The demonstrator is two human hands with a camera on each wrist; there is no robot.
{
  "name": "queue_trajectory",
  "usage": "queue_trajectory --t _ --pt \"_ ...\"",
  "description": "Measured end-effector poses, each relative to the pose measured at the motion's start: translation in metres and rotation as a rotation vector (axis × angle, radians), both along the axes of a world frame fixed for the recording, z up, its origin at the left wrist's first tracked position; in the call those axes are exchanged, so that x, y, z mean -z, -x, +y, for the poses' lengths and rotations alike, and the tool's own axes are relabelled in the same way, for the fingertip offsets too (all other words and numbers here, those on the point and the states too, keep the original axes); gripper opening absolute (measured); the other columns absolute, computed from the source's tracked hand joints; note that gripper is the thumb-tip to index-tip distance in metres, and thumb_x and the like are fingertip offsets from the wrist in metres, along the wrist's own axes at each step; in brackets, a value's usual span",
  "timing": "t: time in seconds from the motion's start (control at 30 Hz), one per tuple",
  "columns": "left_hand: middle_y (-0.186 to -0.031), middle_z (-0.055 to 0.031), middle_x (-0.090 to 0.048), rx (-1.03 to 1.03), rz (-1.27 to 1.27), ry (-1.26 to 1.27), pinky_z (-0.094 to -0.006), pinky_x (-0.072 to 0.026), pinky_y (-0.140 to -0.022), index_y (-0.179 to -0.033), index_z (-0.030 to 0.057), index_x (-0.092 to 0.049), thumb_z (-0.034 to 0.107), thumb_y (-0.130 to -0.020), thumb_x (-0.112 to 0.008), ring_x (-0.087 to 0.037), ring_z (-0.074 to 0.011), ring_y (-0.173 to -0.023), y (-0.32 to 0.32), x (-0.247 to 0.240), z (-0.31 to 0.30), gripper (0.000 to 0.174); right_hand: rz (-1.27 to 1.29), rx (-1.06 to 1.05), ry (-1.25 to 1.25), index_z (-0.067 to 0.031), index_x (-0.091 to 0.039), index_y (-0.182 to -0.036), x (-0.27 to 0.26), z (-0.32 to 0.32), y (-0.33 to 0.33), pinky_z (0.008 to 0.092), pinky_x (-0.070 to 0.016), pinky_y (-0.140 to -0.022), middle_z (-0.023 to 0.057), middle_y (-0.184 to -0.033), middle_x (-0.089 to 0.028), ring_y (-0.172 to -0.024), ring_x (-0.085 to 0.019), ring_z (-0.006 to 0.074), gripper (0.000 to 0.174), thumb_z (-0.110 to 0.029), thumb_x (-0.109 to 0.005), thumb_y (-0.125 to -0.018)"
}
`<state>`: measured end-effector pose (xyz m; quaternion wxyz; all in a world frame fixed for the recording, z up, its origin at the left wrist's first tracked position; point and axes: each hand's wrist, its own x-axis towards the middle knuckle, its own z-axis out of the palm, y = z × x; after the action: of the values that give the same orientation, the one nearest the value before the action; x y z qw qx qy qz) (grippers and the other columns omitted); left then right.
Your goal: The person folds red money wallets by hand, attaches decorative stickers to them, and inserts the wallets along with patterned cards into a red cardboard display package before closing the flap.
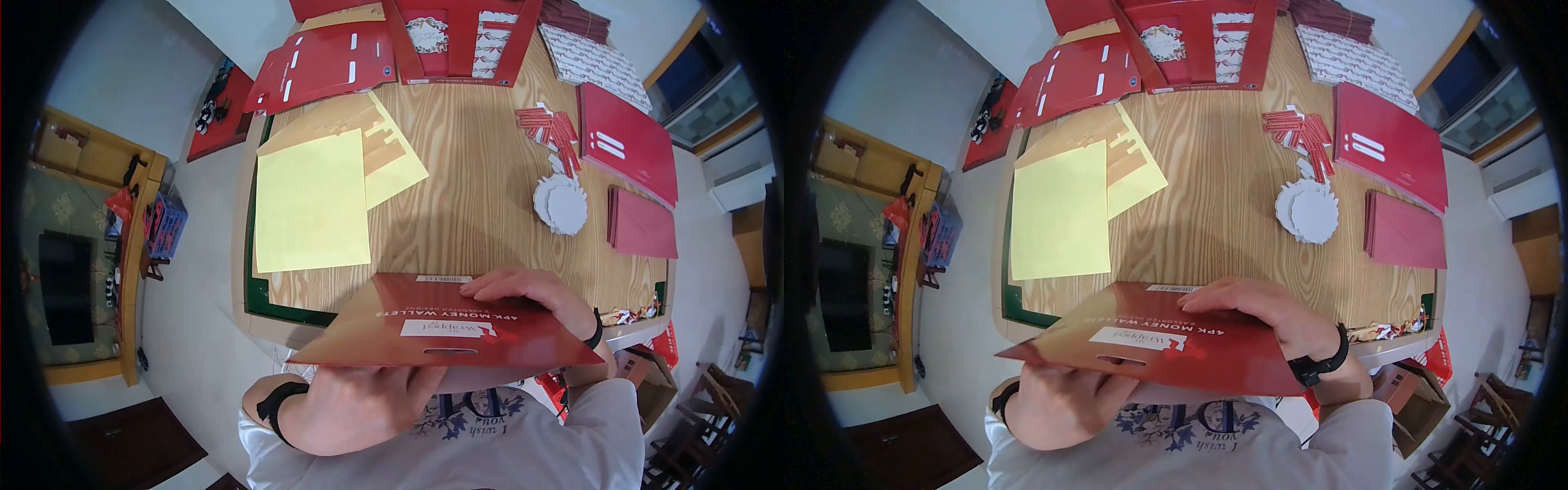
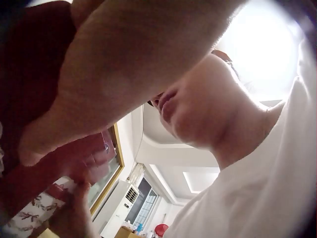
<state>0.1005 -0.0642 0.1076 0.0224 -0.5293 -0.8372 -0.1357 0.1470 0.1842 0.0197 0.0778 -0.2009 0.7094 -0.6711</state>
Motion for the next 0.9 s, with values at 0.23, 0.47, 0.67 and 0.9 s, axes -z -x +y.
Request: queue_trajectory --t 0.23,0.47,0.67,0.9 --pt "-0.088 -0.0062 -0.063 -0.110 -0.152 -0.078 -0.0325 -0.0484 -0.060 -0.098 0.0075 -0.064 0.020 -0.072 -0.071 -0.061 -0.0221 -0.073 -0.012 0.007 0.009 0.030 0.001 -0.002 -0.044 -0.0021 -0.051 -0.121 -0.008 -0.002 -0.001 0.0384 -0.0406 -0.095 0.0151 -0.122 -0.054 -0.113 -0.052 0.0305 0.050 -0.025 -0.066 -0.079" --pt "-0.092 -0.0018 -0.063 -0.202 -0.314 -0.174 -0.0301 -0.0485 -0.060 -0.101 0.0117 -0.064 0.029 -0.074 -0.071 -0.061 -0.0175 -0.072 -0.018 0.013 0.009 0.033 -0.041 -0.015 0.079 -0.0016 -0.047 -0.124 -0.001 -0.005 -0.003 0.0375 -0.0409 -0.095 0.0147 -0.125 -0.052 -0.115 -0.051 0.0293 0.053 -0.024 -0.066 -0.081" --pt "-0.093 -0.0010 -0.063 -0.232 -0.504 -0.161 -0.0308 -0.0484 -0.065 -0.100 0.0121 -0.063 0.027 -0.076 -0.068 -0.061 -0.0179 -0.077 -0.010 0.009 0.014 0.028 -0.099 -0.032 -0.001 -0.0030 -0.045 -0.126 0.004 0.000 0.000 0.0354 -0.0413 -0.094 0.0125 -0.123 -0.052 -0.113 -0.052 0.0269 0.056 -0.018 -0.068 -0.078" --pt "-0.098 -0.0024 -0.059 -0.159 -0.213 0.065 -0.0359 -0.0474 -0.071 -0.098 0.0104 -0.062 0.018 -0.081 -0.059 -0.059 -0.0223 -0.083 -0.011 -0.007 0.021 0.019 -0.097 -0.071 -0.217 -0.0054 -0.046 -0.124 0.002 0.000 0.004 0.0346 -0.0435 -0.088 0.0128 -0.117 -0.053 -0.105 -0.055 0.0269 0.053 -0.016 -0.067 -0.077"
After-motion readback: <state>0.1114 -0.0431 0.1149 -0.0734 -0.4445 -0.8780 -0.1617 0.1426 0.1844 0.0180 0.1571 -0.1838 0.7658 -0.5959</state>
